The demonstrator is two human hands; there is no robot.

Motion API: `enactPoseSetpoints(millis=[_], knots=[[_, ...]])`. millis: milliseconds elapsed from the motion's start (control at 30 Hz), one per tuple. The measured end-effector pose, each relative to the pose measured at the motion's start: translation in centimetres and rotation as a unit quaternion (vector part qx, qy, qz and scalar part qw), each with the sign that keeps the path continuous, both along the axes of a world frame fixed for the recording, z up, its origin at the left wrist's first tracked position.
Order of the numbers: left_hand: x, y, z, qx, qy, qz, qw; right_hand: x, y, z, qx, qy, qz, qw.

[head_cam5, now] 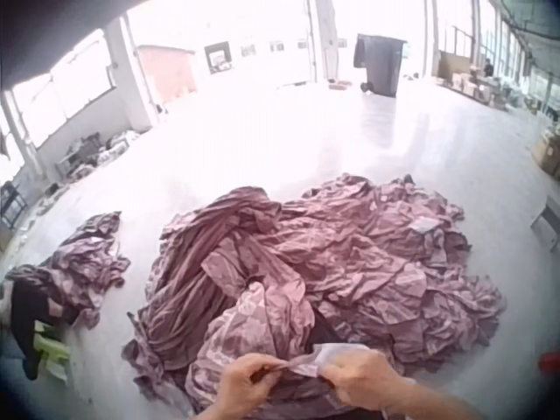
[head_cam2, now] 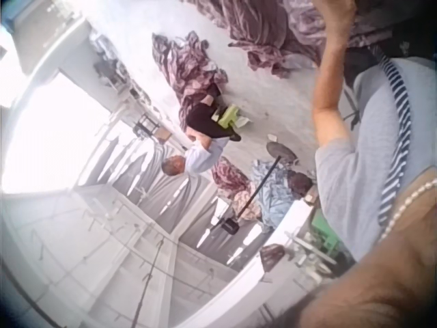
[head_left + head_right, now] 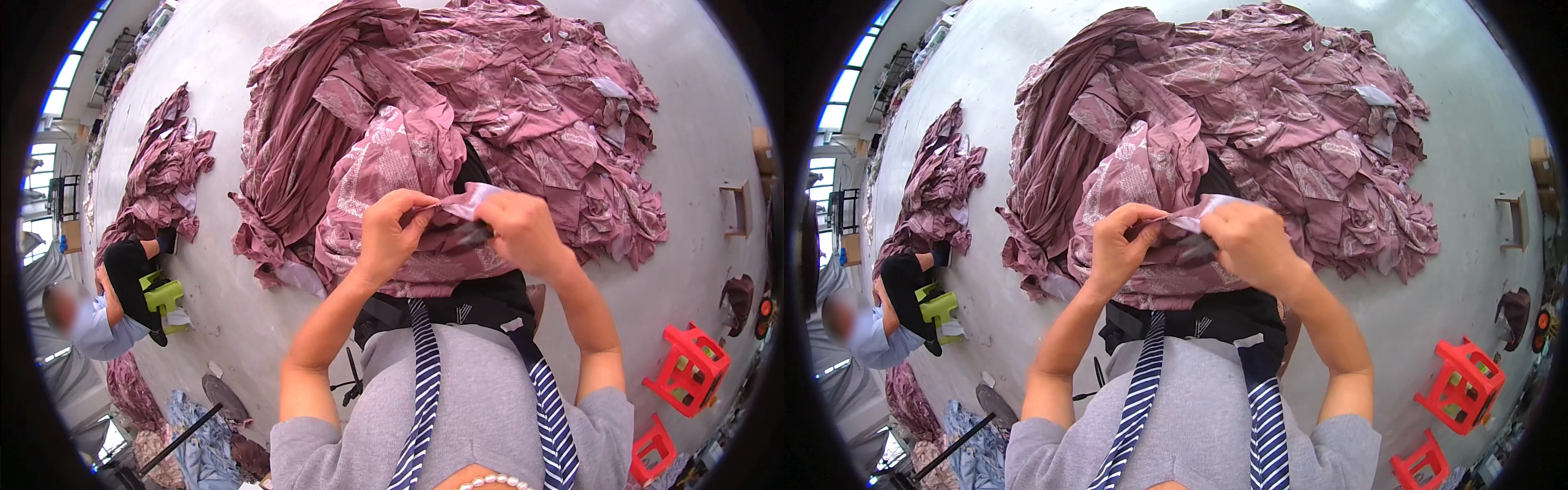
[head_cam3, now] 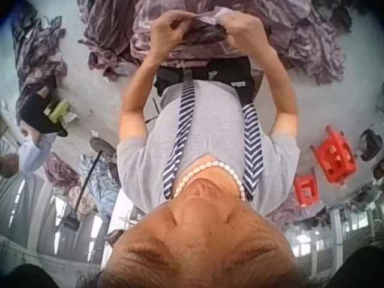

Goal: The person sits on the floor and repeatedly picks up pieces of pink patterned fabric from a large pile. Using small scissors, they trim loose threads and edges from each piece before placing it back on the pile.

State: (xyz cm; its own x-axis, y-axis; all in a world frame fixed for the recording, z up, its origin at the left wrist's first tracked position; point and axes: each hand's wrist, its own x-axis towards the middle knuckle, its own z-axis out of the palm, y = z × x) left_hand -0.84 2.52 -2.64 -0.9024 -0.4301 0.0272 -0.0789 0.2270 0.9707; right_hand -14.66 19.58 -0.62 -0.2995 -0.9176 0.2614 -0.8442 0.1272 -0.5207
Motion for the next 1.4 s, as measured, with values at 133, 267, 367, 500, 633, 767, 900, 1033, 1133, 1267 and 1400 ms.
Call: enactPoseSetpoints(millis=[133,267,367,500,633,767,900,1033,1133,1267,1400], knots=[[-0.7,1.2,-1.9,0.247,0.086,-0.011,0.965,2.7,-0.5,-0.7,-0.053,-0.083,0.005,0.995],[-0.2,1.7,-2.6,0.395,0.041,-0.019,0.917,3.3,-0.6,-1.9,-0.101,-0.133,0.003,0.986],[0.0,1.2,-2.7,0.432,0.047,-0.032,0.9,3.2,-0.5,-1.4,-0.129,-0.256,-0.058,0.956],[0.2,1.4,-2.1,0.416,0.036,-0.038,0.908,2.4,-1.7,-0.4,-0.129,-0.35,-0.107,0.922],[0.1,2.0,-2.2,0.414,0.042,-0.044,0.908,1.9,-1.9,-1.0,-0.111,-0.368,-0.101,0.918],[0.3,1.6,-1.7,0.439,0.028,-0.052,0.896,1.8,-2.2,-1.5,-0.144,-0.521,-0.117,0.833],[0.8,1.4,-1.2,0.448,0.027,-0.026,0.893,1.6,-1.4,-0.7,-0.123,-0.448,-0.134,0.876],[1.2,1.2,-2.8,0.462,0.063,-0.007,0.885,2.0,0.5,-0.5,-0.044,-0.35,-0.126,0.927],[1.2,1.1,-3.5,0.465,0.081,-0.013,0.881,2.7,0.6,-1.8,-0.072,-0.445,-0.107,0.886],[1.1,1.2,-3.1,0.473,0.088,-0.014,0.876,3.2,-0.3,-1.1,-0.05,-0.469,-0.106,0.875],[1.1,1.2,-3.0,0.47,0.083,-0.021,0.878,3.3,-1.0,-1.0,-0.085,-0.43,-0.096,0.894]])
